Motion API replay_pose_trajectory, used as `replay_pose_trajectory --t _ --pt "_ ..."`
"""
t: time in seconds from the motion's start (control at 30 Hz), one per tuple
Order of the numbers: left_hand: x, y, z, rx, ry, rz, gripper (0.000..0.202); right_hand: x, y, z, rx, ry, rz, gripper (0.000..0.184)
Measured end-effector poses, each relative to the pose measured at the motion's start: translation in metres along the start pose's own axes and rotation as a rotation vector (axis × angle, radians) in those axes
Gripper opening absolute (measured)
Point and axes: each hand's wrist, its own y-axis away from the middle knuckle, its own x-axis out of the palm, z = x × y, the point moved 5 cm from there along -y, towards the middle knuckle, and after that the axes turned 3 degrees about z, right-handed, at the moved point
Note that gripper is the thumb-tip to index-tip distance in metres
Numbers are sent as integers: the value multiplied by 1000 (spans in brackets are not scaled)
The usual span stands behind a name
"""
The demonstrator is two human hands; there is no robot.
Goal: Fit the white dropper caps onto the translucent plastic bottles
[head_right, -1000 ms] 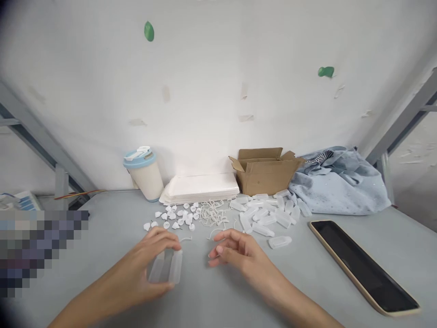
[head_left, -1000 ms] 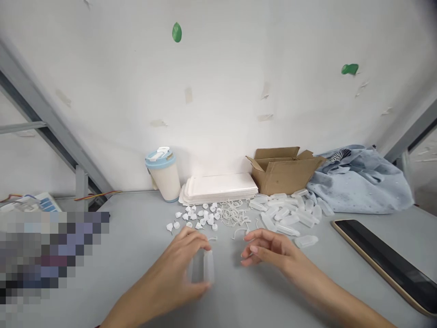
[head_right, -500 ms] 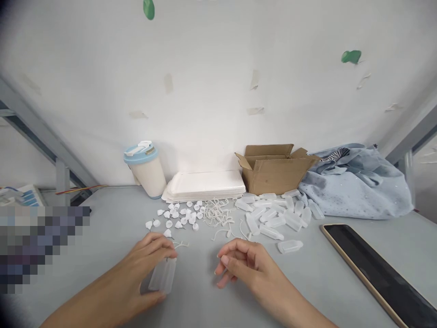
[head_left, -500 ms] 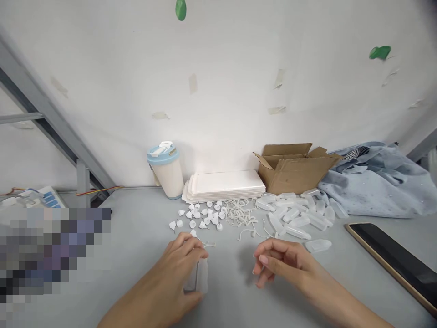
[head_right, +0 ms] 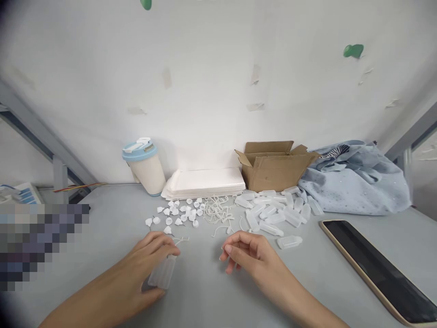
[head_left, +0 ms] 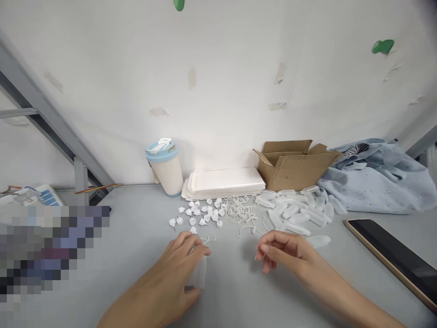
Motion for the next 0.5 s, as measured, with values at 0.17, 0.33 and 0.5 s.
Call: replay_pose_trajectory --t 0.17,0.33,0.5 --pt "1 -1 1 -10 16 18 54 -3 -1 1 2 10 -35 26" --pt "3 -3 3 -8 25 24 52 -10 -2 3 6 50 -80 26" --pt "-1 -2 1 37 62 -2 49 -26 -6 6 -53 124 -181 27"
